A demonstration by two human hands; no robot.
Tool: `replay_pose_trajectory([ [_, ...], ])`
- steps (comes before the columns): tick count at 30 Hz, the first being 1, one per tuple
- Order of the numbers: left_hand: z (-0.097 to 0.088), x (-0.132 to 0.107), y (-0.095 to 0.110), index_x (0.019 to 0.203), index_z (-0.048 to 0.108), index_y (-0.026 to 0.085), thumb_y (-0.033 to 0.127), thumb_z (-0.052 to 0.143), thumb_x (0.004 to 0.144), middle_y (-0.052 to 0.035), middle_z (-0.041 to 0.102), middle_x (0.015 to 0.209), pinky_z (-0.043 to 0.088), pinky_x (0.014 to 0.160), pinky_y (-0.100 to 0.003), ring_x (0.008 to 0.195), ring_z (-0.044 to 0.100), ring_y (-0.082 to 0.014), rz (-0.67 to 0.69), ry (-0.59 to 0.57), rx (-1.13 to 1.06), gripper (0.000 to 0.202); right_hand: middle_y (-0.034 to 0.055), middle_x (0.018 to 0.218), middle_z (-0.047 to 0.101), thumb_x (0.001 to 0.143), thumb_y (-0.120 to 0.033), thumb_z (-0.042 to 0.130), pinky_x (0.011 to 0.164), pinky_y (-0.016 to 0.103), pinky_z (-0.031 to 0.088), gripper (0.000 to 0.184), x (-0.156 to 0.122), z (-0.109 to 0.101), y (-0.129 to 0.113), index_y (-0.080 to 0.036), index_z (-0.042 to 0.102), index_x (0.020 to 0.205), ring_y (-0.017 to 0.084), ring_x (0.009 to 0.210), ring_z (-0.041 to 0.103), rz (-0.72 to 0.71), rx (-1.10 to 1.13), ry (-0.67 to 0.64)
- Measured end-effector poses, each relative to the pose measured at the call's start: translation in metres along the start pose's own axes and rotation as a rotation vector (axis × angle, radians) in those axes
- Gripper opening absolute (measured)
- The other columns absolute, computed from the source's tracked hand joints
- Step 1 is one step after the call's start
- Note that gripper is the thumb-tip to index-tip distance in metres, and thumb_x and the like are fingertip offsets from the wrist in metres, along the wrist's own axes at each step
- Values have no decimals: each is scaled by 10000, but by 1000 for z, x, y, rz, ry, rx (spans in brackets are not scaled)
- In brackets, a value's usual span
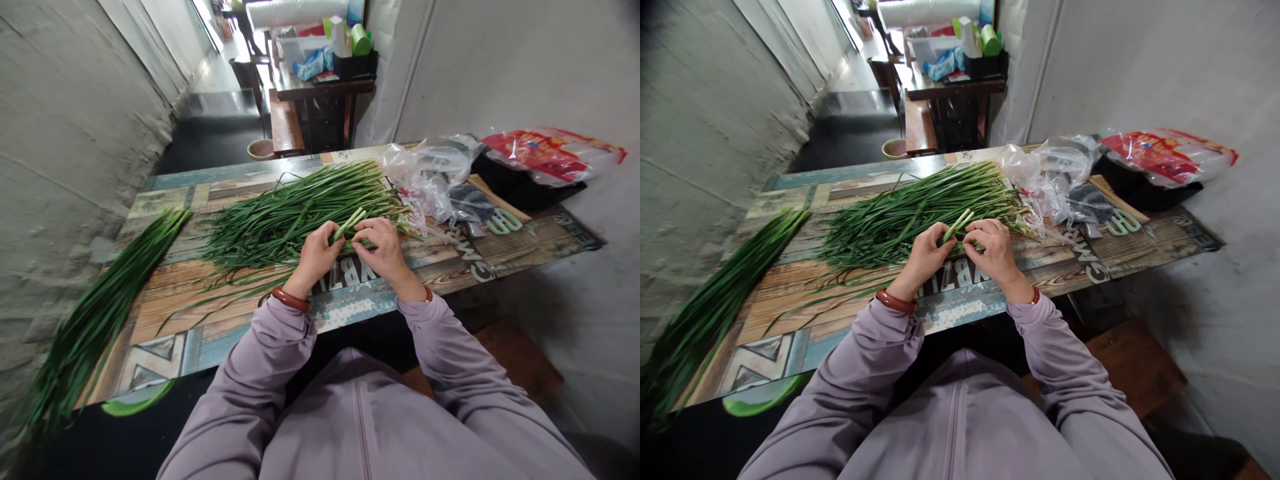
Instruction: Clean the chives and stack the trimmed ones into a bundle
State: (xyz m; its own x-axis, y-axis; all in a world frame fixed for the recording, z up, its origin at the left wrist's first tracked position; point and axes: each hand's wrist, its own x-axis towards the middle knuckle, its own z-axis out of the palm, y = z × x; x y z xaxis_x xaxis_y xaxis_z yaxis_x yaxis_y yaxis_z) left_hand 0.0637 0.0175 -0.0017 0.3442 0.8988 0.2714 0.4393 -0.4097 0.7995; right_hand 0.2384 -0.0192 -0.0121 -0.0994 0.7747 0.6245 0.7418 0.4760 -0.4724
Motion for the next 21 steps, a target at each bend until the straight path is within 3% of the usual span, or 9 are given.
replay_pose_trajectory([
  [5,-5,2,-3,771,513,194,195,558,832,35,513,711,336,650,-261,672,459,-125,-7,48,69,76,65,973,701,879,-229,558,924,394,495,105,2,-5,9,-237,585,777,212,984,646,141,152,204],
  [11,-12,5,-6,781,516,198,202,549,837,32,512,707,332,650,-265,664,461,-129,-5,111,121,65,71,917,668,878,-291,505,867,382,498,103,-6,-11,38,-228,575,838,218,911,623,351,115,422],
  [15,-13,6,-8,787,515,199,208,545,840,33,506,706,335,652,-263,663,460,-127,14,117,100,62,85,905,663,896,-298,470,876,406,475,146,-10,-13,50,-226,588,848,236,899,602,384,15,425],
  [19,-14,6,-6,785,508,202,213,541,847,35,490,699,332,649,-263,660,450,-127,8,116,102,71,102,935,670,872,-251,500,975,462,443,167,-10,-12,51,-228,624,763,262,989,596,352,-82,274],
  [21,-14,5,-5,774,500,202,218,532,856,35,482,693,325,641,-261,653,439,-126,1,88,101,90,113,1048,670,818,-204,548,999,472,448,131,-9,-10,48,-219,678,834,267,1064,594,332,-28,221],
])
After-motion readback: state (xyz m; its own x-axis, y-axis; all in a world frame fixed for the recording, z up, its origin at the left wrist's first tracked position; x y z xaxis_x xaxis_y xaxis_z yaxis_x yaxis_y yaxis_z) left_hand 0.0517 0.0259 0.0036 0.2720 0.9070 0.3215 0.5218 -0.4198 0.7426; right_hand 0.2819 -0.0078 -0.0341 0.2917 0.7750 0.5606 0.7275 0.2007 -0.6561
